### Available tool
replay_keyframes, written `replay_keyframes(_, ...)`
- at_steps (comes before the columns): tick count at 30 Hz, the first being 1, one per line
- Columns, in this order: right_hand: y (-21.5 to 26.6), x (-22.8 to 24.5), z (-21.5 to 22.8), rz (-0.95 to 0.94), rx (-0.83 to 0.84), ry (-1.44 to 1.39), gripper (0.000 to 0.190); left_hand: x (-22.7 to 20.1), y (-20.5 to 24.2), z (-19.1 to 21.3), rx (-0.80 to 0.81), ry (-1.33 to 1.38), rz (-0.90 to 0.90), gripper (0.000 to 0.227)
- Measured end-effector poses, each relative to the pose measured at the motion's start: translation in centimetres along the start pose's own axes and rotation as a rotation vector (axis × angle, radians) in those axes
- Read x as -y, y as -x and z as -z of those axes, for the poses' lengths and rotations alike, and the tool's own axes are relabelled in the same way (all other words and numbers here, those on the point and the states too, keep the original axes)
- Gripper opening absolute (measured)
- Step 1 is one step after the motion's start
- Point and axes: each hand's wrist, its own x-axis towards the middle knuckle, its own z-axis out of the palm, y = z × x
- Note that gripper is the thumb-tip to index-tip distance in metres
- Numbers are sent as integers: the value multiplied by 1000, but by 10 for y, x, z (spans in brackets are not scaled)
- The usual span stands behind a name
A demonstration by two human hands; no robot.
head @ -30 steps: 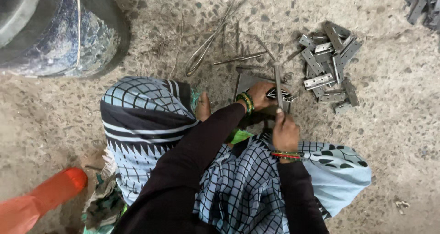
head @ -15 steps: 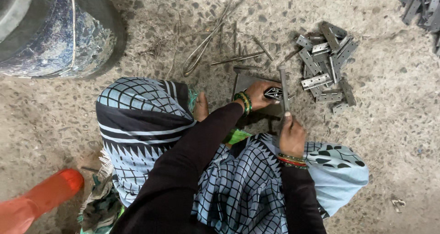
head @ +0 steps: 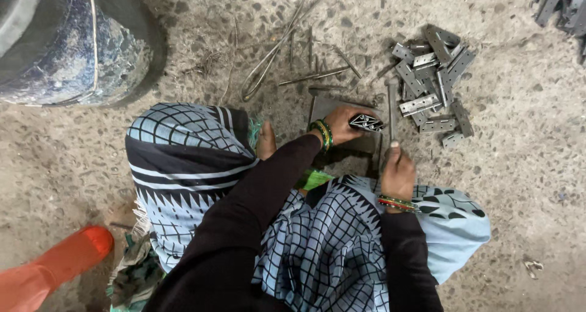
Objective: The person sits on the floor and assembles metal brackets by inserting pins into holes and striking them with a hammer. The person repeatedly picks up brackets, aligns pins, and hammers them into place, then sets the finished pieces aside.
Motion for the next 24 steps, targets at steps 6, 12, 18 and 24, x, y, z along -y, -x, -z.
replay_keyframes(6, -5, 20, 8, -13, -151, -215, 50, 4, -1, 3, 52, 70, 53, 42)
replay_keyframes(12, -5, 25, -7, 92, 0, 27, 47, -4, -5, 9, -3, -6, 44, 46)
replay_keyframes(18, 1, 12, -14, 52, -20, 9, 46, 1, 1, 3, 19, 47, 114, 44)
replay_keyframes(24, -9, 18, -10, 146, -19, -16, 45, -4, -8, 8, -29, 59, 2, 46)
